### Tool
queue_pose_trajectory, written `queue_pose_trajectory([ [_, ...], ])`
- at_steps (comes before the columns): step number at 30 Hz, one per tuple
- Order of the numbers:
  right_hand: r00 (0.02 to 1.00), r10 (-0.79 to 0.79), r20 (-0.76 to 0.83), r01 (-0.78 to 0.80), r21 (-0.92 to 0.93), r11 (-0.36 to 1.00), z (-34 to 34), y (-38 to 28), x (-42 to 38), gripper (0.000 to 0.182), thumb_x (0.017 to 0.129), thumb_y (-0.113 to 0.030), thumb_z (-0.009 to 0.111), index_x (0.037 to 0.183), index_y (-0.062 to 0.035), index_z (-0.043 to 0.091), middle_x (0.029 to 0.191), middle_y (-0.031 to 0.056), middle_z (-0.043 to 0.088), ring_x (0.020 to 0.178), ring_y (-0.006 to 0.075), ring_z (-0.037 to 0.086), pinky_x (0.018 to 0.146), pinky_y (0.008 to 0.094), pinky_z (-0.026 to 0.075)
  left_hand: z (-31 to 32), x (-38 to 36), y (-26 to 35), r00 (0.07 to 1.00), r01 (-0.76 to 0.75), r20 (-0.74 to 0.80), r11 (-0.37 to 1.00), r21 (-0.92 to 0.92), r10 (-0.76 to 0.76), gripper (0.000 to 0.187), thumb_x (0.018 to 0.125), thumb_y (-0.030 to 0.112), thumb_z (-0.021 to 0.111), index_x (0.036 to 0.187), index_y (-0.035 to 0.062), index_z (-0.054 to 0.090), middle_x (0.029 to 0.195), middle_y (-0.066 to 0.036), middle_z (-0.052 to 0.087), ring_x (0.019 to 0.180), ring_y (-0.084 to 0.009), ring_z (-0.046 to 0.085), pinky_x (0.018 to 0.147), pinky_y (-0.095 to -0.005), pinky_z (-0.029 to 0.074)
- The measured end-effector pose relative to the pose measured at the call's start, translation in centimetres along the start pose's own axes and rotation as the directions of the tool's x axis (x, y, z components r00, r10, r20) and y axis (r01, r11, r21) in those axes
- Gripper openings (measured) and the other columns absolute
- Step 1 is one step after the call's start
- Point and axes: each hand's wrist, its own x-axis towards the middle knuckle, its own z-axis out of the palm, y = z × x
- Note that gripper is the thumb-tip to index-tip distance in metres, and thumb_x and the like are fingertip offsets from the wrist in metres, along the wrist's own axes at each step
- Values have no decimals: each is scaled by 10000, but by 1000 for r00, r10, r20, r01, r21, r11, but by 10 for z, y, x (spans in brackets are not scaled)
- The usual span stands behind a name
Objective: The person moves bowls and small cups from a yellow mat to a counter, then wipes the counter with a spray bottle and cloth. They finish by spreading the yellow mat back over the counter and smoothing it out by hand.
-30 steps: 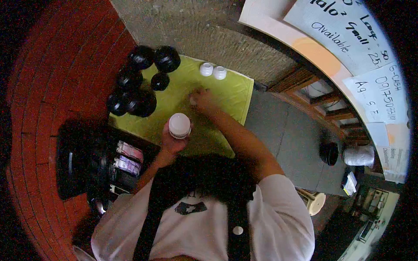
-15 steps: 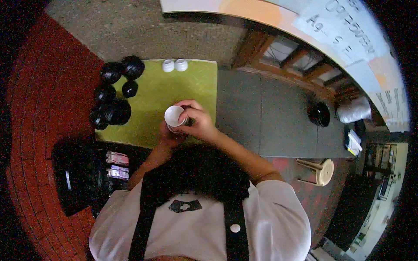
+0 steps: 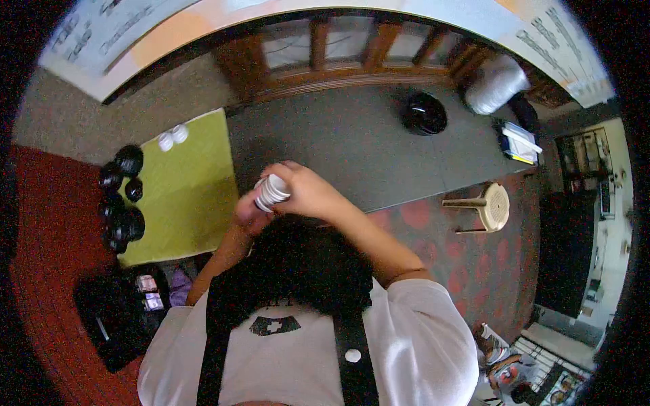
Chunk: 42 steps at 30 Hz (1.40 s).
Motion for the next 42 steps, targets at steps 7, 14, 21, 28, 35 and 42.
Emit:
queue_pose_trajectory([
  [7,939,255,-229,-160,365,917,-80,87,-104,614,634,-101,847,1171,-92,550,1018,34,612,963,148,594,831,306,491,76,110,-73,952,250,-221,956,152,-213,468,959,261,543,1369,163,341,1290,-105,515,1100,-244,579,825,-433,554],
  [14,812,459,-360,-119,667,736,-147,158,-169,622,664,-59,838,1202,-102,529,1043,32,596,981,147,577,816,293,488,101,192,-125,952,305,13,950,-64,-305,419,996,333,431,1329,84,479,1275,-149,573,1108,-335,603,868,-468,558],
  [21,836,524,-163,56,975,214,-191,191,-195,615,723,8,747,1266,-109,484,1128,76,584,1036,220,599,831,361,545,132,232,-143,950,308,8,937,-164,-311,485,968,298,435,1379,40,436,1287,-220,563,1159,-402,573,925,-508,528],
  [28,756,556,-346,-233,652,722,-229,228,-212,573,647,-70,774,1162,-96,524,1015,94,620,971,225,612,783,366,538,103,277,-143,924,306,-291,936,172,-248,438,817,148,501,1227,-2,523,1160,-196,615,1109,-382,601,937,-515,517],
  [35,759,546,-355,-642,-270,718,-238,229,-204,689,559,-121,831,1171,-92,517,1037,209,602,940,423,615,837,465,520,55,338,-137,882,355,-469,584,730,49,410,768,148,509,1140,-1,593,1088,-152,644,1042,-284,626,922,-426,496],
  [42,735,603,-311,-672,-454,585,-220,210,-177,706,611,-67,794,1249,-115,495,1193,227,523,1066,422,552,871,482,509,38,374,-154,875,343,-372,146,928,309,391,756,121,557,1128,14,614,1037,-211,668,983,-377,636,848,-454,495],
])
